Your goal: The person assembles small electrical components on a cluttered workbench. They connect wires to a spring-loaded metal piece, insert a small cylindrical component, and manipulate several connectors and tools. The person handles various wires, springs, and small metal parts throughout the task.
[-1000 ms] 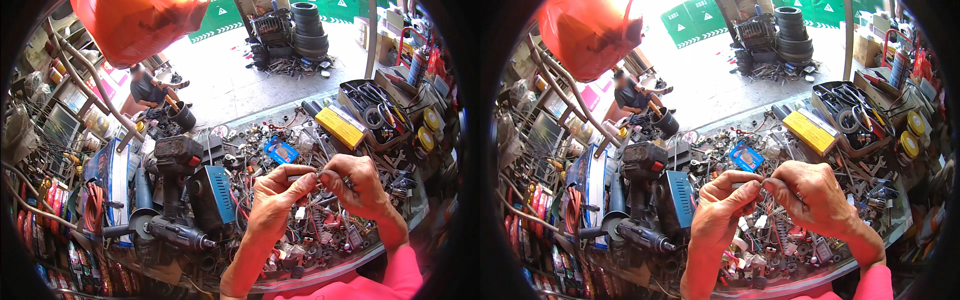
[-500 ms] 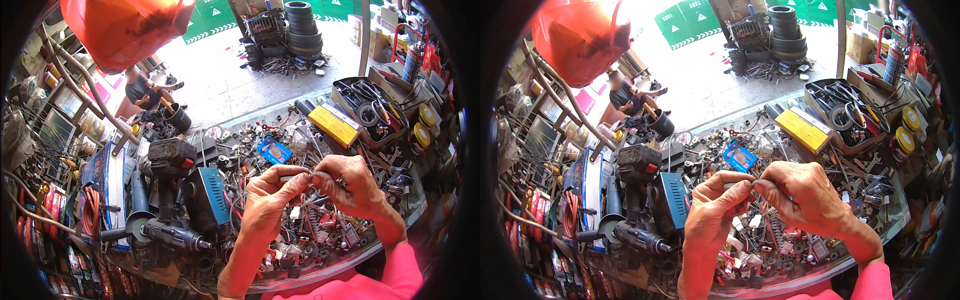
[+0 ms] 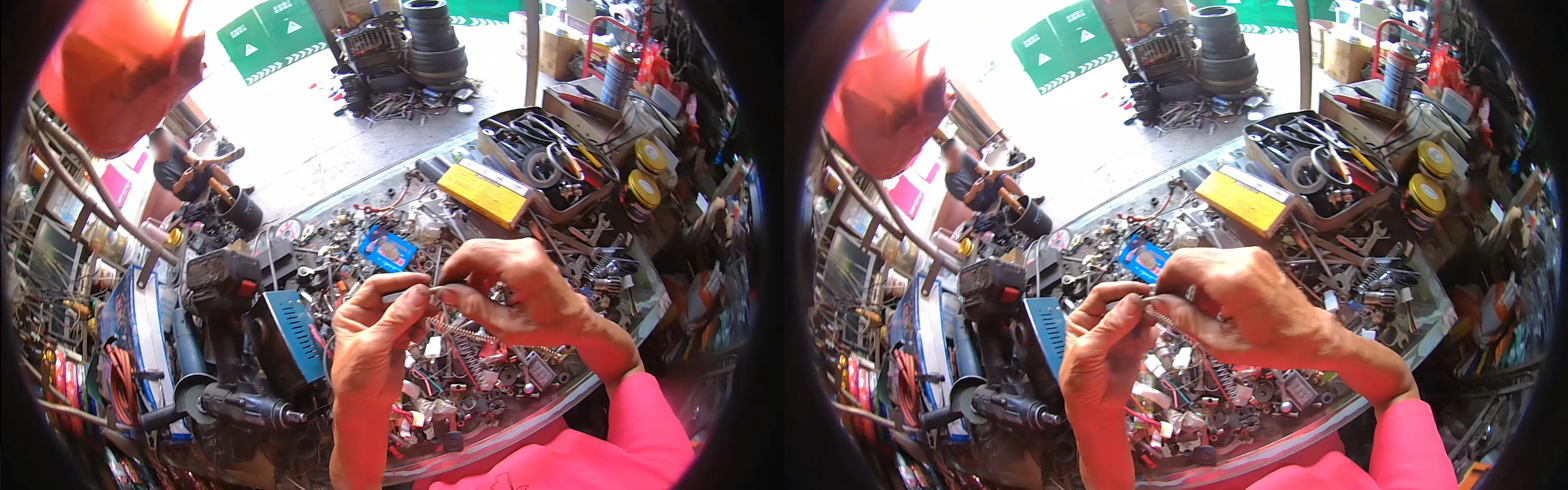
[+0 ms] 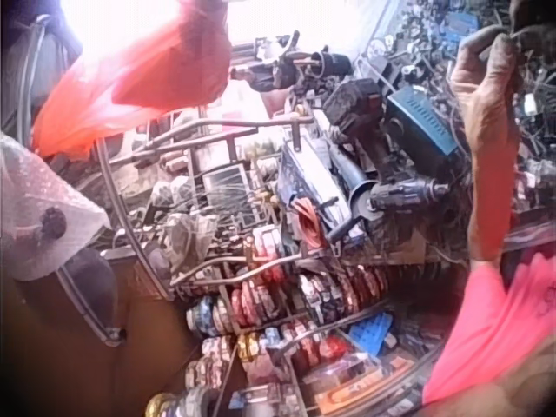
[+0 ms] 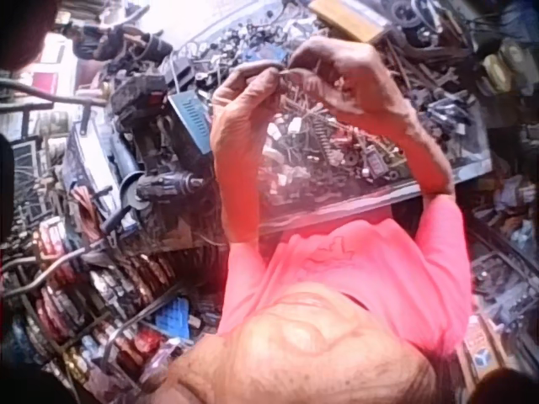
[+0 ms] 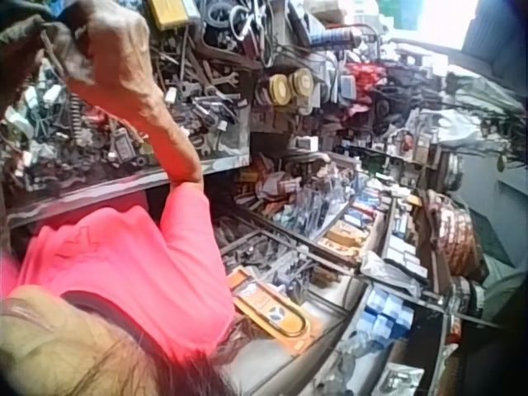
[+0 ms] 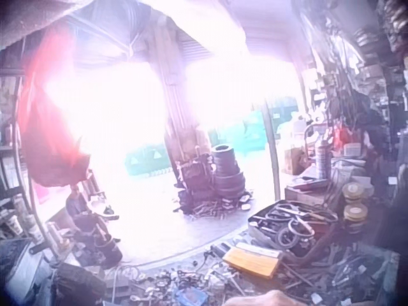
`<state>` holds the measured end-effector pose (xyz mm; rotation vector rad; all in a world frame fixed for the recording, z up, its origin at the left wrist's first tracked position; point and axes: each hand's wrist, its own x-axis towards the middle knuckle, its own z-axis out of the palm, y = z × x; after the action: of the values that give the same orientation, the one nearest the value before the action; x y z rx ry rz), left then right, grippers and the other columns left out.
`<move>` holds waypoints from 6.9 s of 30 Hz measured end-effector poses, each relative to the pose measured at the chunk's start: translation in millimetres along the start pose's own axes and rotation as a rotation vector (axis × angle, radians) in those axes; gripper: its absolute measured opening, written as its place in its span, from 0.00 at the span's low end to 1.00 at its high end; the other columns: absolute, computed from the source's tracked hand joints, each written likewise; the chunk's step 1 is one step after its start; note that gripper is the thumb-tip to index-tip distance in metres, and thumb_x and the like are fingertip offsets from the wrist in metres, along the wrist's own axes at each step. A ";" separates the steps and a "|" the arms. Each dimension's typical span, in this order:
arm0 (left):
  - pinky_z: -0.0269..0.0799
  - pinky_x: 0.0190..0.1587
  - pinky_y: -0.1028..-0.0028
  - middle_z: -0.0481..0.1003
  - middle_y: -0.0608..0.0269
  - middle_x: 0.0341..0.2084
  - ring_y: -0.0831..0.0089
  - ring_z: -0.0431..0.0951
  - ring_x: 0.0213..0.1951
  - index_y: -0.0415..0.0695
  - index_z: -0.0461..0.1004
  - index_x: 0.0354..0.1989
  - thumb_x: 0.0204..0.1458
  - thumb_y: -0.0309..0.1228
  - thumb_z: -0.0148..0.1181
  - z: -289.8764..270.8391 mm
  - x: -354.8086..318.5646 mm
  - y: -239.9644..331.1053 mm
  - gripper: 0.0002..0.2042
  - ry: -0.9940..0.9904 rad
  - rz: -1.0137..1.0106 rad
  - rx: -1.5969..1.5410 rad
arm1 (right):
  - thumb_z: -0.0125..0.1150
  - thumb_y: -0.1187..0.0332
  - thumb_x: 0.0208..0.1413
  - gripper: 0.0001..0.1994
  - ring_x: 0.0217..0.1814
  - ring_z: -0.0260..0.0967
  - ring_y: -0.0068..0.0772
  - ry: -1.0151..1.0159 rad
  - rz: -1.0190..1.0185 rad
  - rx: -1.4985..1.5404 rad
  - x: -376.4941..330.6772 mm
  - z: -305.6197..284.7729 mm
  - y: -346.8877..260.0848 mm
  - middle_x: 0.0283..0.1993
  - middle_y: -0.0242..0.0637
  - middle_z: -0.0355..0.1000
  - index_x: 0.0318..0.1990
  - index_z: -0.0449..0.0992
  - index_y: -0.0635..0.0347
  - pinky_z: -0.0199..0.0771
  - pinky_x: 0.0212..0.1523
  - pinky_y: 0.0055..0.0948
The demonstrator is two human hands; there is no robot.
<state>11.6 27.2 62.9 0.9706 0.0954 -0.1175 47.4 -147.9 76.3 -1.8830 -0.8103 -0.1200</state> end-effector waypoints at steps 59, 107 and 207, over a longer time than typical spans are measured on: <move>0.70 0.34 0.76 0.75 0.56 0.34 0.73 0.75 0.33 0.36 0.67 0.47 0.58 0.37 0.52 2.1 1.9 0.6 0.17 -0.043 -0.008 0.055 | 0.62 0.75 0.49 0.04 0.19 0.67 0.30 0.189 -0.144 -0.195 -2.3 5.8 0.3 0.22 0.39 0.69 0.29 0.74 0.66 0.65 0.21 0.24; 0.61 0.19 0.84 0.71 0.68 0.21 0.83 0.70 0.20 0.39 0.72 0.35 0.56 0.31 0.55 -5.9 0.5 3.2 0.08 -0.158 -0.059 0.121 | 0.62 0.77 0.46 0.04 0.21 0.70 0.24 0.123 0.040 -0.094 -7.7 -4.9 -24.2 0.23 0.38 0.72 0.29 0.75 0.68 0.69 0.22 0.22; 0.75 0.41 0.74 0.76 0.52 0.34 0.66 0.79 0.37 0.36 0.70 0.42 0.54 0.19 0.53 -5.3 -0.5 -2.3 0.08 -0.121 -0.046 -0.212 | 0.63 0.73 0.49 0.05 0.18 0.67 0.20 0.271 -0.101 0.022 -8.2 -10.6 -13.6 0.21 0.37 0.71 0.29 0.76 0.67 0.65 0.18 0.21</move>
<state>10.6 30.3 58.1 0.7483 0.0181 -0.2041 36.1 -157.6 88.3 -1.7575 -0.7157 -0.4184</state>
